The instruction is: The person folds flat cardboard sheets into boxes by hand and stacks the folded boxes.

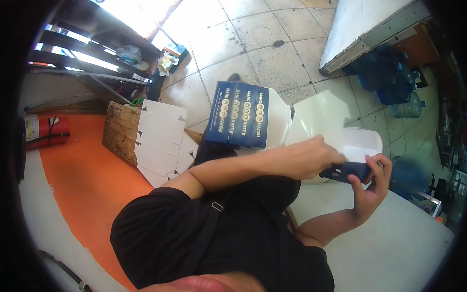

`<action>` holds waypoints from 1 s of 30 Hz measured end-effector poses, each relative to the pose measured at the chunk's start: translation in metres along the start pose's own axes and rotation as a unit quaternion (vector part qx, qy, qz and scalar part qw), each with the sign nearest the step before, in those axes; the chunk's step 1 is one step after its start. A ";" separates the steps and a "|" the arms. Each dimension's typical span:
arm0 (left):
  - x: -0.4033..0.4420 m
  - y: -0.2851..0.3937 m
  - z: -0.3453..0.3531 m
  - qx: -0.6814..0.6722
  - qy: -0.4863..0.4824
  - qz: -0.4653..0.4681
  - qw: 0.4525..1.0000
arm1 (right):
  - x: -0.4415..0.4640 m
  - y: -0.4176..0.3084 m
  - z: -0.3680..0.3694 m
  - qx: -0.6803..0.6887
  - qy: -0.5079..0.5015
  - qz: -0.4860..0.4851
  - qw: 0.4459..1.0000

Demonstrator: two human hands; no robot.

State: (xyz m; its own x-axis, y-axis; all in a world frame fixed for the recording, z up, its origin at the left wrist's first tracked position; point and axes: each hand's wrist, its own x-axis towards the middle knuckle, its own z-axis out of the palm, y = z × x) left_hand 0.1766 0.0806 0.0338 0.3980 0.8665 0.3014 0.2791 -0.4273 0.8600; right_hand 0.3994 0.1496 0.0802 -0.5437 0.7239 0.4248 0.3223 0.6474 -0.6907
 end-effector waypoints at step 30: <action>-0.008 -0.009 -0.030 -0.016 0.219 0.142 0.965 | -0.045 0.101 0.039 0.170 0.146 0.150 0.963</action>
State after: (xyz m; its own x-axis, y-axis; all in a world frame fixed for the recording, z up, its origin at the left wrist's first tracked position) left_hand 0.1451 0.0854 0.0365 0.0445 0.7445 0.6661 0.1834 -0.6615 0.7272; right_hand 0.4264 0.1729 -0.0314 -0.2092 0.9342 0.2889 0.1312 0.3195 -0.9384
